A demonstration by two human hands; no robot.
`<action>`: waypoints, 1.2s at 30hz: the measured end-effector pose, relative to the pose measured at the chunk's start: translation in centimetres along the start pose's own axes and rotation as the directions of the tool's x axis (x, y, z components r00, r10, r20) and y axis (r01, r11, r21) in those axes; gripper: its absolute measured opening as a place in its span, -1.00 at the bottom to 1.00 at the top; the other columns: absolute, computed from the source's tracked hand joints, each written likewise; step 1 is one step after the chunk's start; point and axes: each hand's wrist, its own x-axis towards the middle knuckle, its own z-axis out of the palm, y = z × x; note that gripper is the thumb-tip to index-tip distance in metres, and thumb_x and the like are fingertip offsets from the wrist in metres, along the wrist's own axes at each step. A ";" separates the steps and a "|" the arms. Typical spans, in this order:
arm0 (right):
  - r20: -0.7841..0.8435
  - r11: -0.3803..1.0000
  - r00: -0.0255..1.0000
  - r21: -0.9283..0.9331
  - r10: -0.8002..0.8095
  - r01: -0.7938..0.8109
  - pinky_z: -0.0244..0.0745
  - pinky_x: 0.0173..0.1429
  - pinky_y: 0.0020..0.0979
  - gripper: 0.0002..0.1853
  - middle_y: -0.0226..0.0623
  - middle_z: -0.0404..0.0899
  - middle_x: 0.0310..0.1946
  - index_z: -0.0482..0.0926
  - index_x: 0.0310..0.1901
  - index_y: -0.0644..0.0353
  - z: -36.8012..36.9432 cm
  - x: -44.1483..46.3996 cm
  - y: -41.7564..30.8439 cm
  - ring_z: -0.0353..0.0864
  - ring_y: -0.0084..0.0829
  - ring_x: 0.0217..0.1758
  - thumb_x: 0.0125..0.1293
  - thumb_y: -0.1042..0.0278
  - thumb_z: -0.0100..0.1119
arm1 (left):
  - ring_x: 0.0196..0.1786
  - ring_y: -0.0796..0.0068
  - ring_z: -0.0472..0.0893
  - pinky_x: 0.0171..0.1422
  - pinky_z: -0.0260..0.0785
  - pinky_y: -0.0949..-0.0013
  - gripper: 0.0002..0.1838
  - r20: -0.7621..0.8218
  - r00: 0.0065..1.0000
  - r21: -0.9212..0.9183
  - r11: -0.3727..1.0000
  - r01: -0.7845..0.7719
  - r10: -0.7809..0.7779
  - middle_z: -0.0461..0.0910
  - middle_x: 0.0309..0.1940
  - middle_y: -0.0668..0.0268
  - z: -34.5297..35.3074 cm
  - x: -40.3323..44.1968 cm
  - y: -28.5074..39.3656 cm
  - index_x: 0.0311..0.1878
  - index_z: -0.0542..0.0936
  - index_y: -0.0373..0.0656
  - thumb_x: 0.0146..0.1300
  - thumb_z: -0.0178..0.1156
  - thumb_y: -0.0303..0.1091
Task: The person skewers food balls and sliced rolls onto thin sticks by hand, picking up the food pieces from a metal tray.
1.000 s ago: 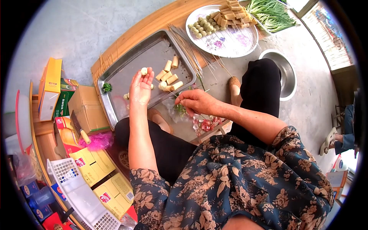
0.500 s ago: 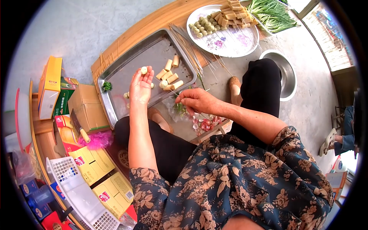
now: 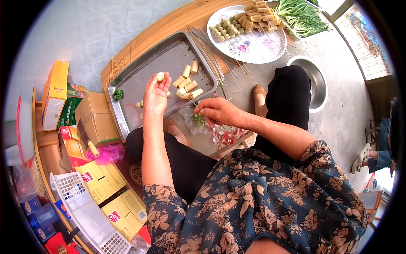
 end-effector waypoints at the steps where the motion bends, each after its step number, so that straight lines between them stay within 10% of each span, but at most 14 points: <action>1: -0.005 1.000 1.000 -0.003 0.000 0.000 0.28 -0.49 -0.54 -0.79 -0.47 0.44 -0.69 0.53 -0.08 0.23 0.0 0.0 0.0 0.38 -0.67 -0.62 0.41 0.36 -0.08 | 0.10 0.21 0.54 0.31 0.38 0.16 -0.84 0.003 1.000 0.011 1.000 -0.002 0.001 0.57 -0.06 0.07 0.0 0.0 0.0 -0.11 0.52 -0.31 0.34 0.06 -0.44; 36: -0.083 0.998 0.995 0.030 -0.054 0.057 0.16 -0.54 -0.59 -0.76 -0.50 0.46 -0.67 0.56 -0.07 0.22 -1.2 1.6 0.5 0.25 -0.72 -0.64 0.42 0.34 -0.08 | -0.02 0.34 0.58 0.03 0.47 0.30 -0.76 0.178 0.959 0.271 0.948 0.167 -0.219 0.57 -0.04 0.20 3.0 -1.8 -1.0 0.02 0.44 -0.12 0.33 0.11 -0.33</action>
